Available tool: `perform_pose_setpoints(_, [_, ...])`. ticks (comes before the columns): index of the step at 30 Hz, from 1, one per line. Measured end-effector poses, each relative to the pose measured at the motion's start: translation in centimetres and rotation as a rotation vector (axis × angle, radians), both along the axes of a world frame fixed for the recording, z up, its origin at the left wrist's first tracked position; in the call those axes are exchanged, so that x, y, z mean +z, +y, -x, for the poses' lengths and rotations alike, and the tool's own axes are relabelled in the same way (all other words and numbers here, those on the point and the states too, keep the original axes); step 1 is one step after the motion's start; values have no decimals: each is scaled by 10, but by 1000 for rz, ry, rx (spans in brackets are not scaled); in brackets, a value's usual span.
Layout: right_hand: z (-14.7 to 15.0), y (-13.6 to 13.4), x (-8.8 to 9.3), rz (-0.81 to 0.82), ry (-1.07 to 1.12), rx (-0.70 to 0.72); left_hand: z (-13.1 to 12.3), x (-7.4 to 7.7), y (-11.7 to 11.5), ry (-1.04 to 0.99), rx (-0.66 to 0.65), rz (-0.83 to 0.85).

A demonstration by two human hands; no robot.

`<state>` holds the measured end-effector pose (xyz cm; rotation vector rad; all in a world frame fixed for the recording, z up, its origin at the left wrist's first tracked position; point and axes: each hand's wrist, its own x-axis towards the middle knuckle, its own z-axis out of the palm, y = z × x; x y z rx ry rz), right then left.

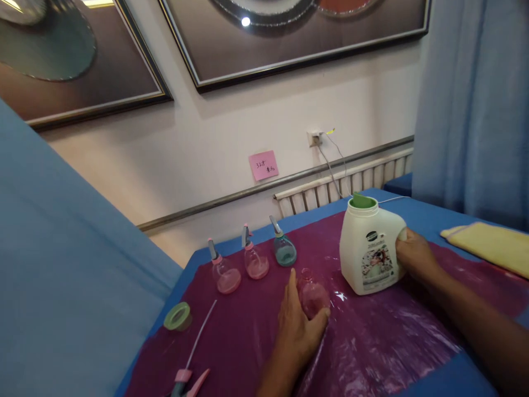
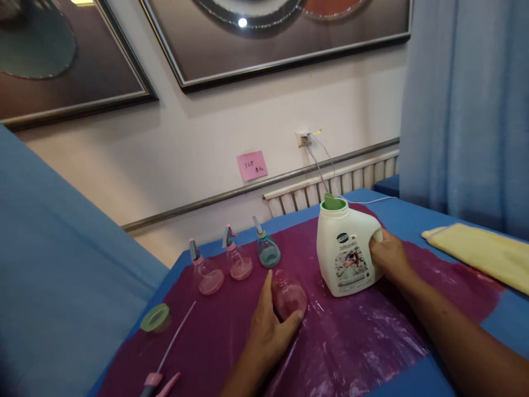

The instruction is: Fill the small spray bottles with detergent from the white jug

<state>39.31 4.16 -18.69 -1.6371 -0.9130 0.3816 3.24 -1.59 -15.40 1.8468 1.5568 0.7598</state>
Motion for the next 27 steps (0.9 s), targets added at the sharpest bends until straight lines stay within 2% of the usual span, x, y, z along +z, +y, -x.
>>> perform_pose_setpoints(2, [-4, -2, 0, 44, 52, -37, -1, 2, -1, 12, 3, 10])
perform_pose_setpoints(5, [-10, -4, 3, 55, 16, -77, -1, 5, 0, 43, 14, 34])
perform_pose_setpoints(16, [-14, -7, 9, 68, -53, -39, 0, 11, 1, 48, 36, 85])
perform_pose_setpoints(24, [-17, -15, 10, 48, -36, -23, 6, 3, 4, 44, 26, 12])
perform_pose_setpoints(27, [-22, -20, 18, 66, -44, -36, 5, 3, 4, 58, 25, 1])
